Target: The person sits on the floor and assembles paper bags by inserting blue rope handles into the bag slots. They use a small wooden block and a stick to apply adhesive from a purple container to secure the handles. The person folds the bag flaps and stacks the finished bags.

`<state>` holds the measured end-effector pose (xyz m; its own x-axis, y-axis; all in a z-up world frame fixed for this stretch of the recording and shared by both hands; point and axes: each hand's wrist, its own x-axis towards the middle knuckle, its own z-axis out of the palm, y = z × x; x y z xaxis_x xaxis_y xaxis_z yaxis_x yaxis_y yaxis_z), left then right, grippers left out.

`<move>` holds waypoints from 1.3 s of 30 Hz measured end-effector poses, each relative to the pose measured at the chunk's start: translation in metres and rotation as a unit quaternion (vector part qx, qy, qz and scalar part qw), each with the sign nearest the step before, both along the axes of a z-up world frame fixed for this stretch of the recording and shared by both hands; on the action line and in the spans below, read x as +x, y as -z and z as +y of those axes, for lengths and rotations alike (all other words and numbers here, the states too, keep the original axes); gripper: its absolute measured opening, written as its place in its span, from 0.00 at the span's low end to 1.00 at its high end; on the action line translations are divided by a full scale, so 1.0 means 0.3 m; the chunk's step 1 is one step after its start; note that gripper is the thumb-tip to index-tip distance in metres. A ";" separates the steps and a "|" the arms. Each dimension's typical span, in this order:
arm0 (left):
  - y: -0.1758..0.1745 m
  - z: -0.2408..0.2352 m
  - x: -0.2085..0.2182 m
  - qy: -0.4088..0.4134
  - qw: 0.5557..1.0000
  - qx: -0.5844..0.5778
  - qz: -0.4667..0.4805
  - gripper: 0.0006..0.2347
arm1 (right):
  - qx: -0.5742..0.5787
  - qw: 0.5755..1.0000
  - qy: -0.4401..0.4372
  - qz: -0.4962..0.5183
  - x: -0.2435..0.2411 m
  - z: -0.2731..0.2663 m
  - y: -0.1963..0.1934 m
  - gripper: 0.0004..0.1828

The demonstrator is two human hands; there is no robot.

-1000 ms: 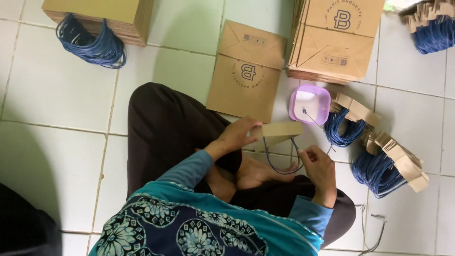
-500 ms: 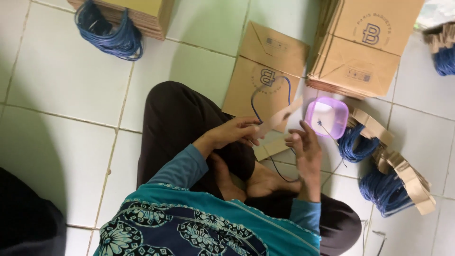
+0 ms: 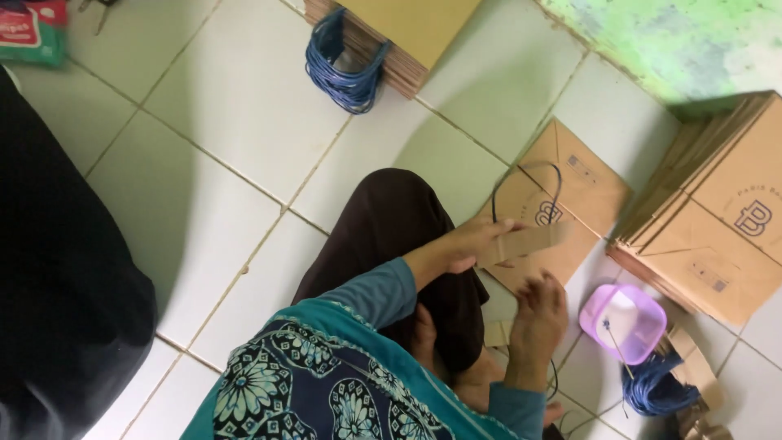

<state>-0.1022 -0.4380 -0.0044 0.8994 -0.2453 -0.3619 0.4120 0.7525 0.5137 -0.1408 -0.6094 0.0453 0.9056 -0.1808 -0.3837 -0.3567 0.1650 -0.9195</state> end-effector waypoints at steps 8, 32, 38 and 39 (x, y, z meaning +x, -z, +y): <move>-0.145 0.180 0.062 -0.018 0.994 -0.097 0.043 0.16 | 0.105 0.912 0.393 0.048 0.029 -0.544 0.366 0.17; 0.000 0.149 0.079 -0.081 0.996 0.028 0.004 0.18 | 0.062 0.960 0.267 -0.059 0.050 -0.396 0.332 0.06; -0.039 0.146 0.065 -0.067 0.997 0.031 0.013 0.17 | 0.097 0.951 0.288 -0.049 0.025 -0.397 0.281 0.10; -0.052 0.153 0.067 -0.064 0.997 0.037 0.014 0.17 | 0.098 0.953 0.282 -0.041 0.032 -0.411 0.282 0.11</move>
